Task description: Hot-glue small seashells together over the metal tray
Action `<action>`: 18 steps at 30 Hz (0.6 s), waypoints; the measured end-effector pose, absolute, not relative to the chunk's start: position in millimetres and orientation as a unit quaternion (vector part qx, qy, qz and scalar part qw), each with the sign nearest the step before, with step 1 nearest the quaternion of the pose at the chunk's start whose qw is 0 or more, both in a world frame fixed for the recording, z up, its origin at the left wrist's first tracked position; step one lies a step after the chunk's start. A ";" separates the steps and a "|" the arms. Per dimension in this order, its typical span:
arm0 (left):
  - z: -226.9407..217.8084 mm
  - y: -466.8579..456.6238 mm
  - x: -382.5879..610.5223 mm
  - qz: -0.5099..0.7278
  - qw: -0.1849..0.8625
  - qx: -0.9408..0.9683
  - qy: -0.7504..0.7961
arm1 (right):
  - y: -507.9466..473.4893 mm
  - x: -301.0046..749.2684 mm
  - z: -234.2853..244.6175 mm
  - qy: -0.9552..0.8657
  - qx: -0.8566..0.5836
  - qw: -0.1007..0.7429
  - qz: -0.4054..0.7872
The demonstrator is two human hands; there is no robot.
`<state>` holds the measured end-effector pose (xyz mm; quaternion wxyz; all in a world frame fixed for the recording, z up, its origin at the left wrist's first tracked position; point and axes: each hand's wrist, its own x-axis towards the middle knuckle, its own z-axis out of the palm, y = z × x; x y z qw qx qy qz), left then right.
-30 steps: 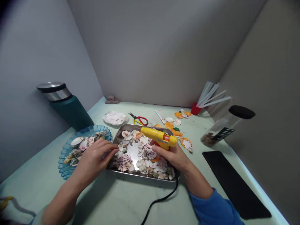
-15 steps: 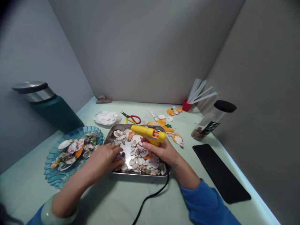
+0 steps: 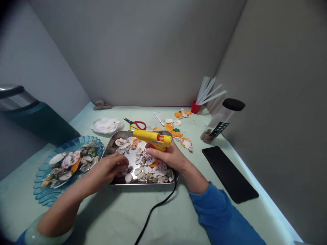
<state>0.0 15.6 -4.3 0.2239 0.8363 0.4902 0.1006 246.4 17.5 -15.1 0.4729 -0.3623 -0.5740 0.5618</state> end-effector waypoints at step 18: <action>37.5 13.1 -38.4 0.358 0.210 0.653 0.634 | 17.9 249.9 -21.9 -0.574 -0.372 0.479 0.550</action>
